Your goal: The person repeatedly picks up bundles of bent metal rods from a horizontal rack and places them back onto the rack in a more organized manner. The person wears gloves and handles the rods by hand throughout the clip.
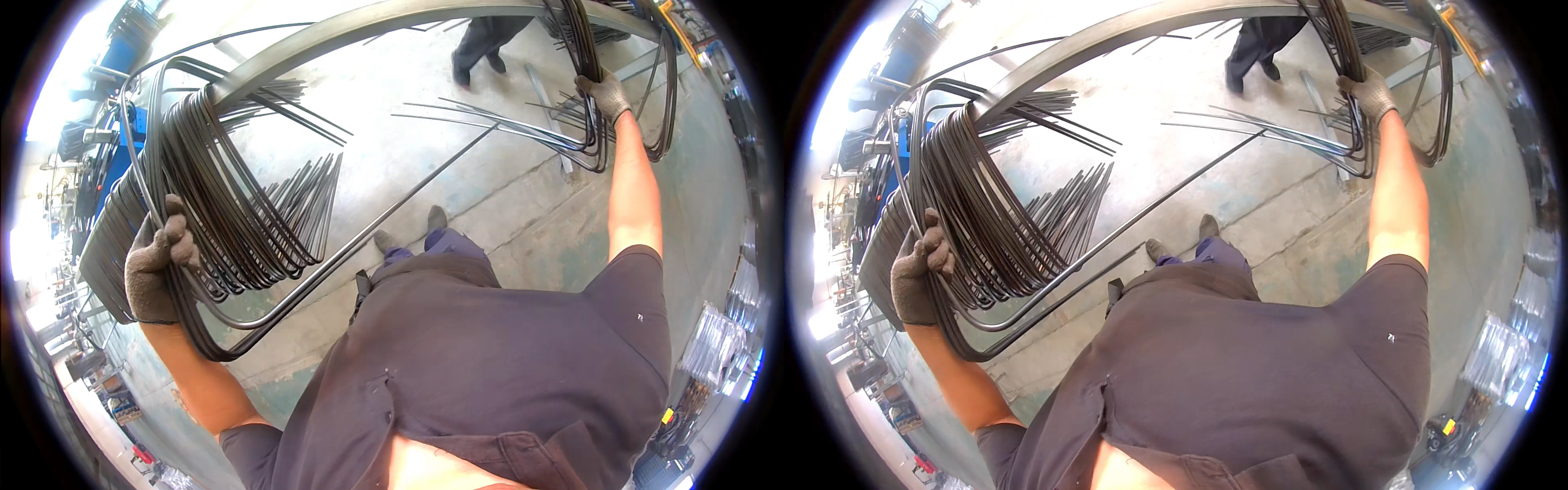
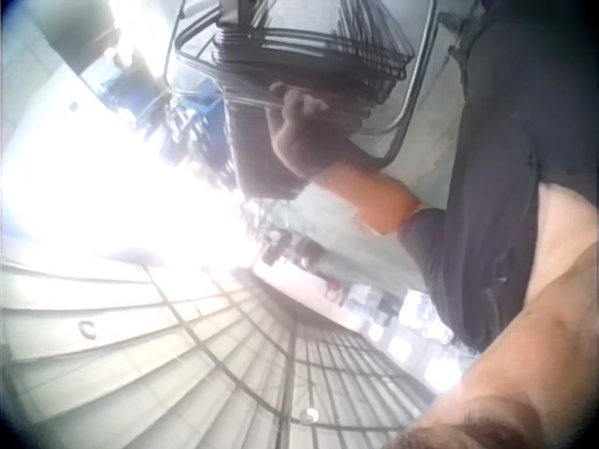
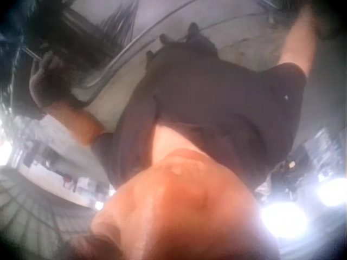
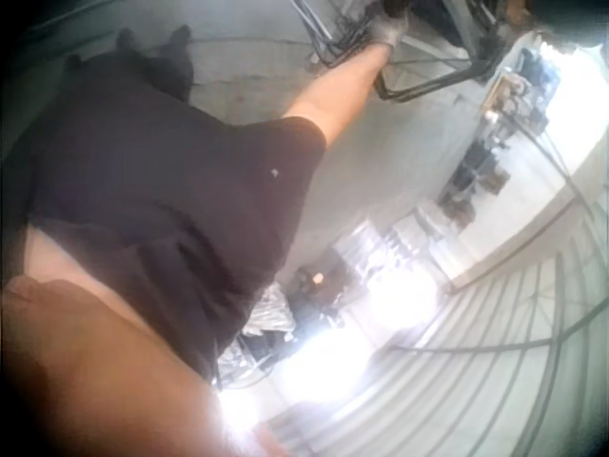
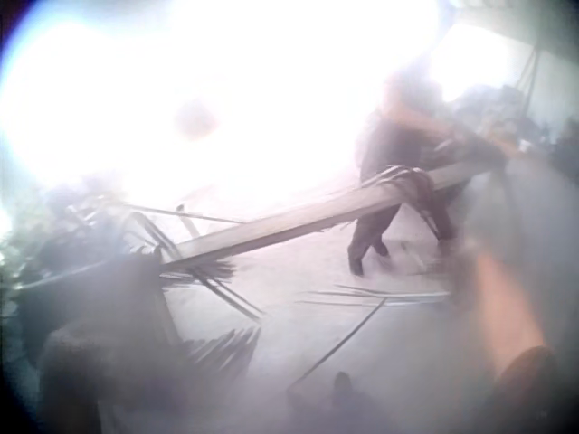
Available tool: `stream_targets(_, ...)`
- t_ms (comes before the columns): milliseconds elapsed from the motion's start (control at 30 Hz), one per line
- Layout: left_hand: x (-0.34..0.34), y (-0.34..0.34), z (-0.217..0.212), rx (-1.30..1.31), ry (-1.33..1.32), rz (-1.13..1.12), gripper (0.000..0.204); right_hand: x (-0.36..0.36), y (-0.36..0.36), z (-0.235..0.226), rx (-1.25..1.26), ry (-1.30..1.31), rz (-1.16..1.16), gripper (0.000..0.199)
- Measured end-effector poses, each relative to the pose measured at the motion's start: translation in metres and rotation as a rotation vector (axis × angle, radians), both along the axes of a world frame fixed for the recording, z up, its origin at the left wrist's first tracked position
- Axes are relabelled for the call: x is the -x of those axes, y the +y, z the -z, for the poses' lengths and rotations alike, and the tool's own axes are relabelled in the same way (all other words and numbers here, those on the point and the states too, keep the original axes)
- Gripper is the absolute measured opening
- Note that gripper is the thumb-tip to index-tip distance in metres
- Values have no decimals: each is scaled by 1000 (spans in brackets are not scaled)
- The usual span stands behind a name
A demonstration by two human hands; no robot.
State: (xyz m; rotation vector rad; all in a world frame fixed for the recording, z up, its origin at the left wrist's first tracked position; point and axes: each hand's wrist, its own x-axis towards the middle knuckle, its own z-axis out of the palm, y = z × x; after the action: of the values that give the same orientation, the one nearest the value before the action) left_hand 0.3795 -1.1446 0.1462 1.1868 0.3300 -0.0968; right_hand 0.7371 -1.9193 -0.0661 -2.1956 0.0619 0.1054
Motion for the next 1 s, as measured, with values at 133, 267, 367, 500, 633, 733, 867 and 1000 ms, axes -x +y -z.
stream_targets(133,0,24,3,-102,-15,54,72,-18,-73,5,49,-16,32,34)
stream_targets(267,10,26,-3,-254,13,36,75,-18,-80,-20,135,31,10,26)
stream_targets(367,5,-15,-4,-322,123,-63,62,-1,-63,-49,58,98,-20,26)
stream_targets(500,-22,-90,29,-340,274,-166,40,30,-10,-78,-35,165,-6,20)
stream_targets(633,-59,-126,70,-270,306,-168,28,33,0,-51,-236,195,-52,21)
stream_targets(733,-71,-147,88,-281,274,-168,27,55,48,-75,-387,243,-51,26)
stream_targets(867,-78,-164,129,-250,290,-110,27,78,107,-81,-570,240,-110,26)
stream_targets(1000,-84,-180,157,-149,243,-99,28,93,171,-71,-674,335,-110,26)
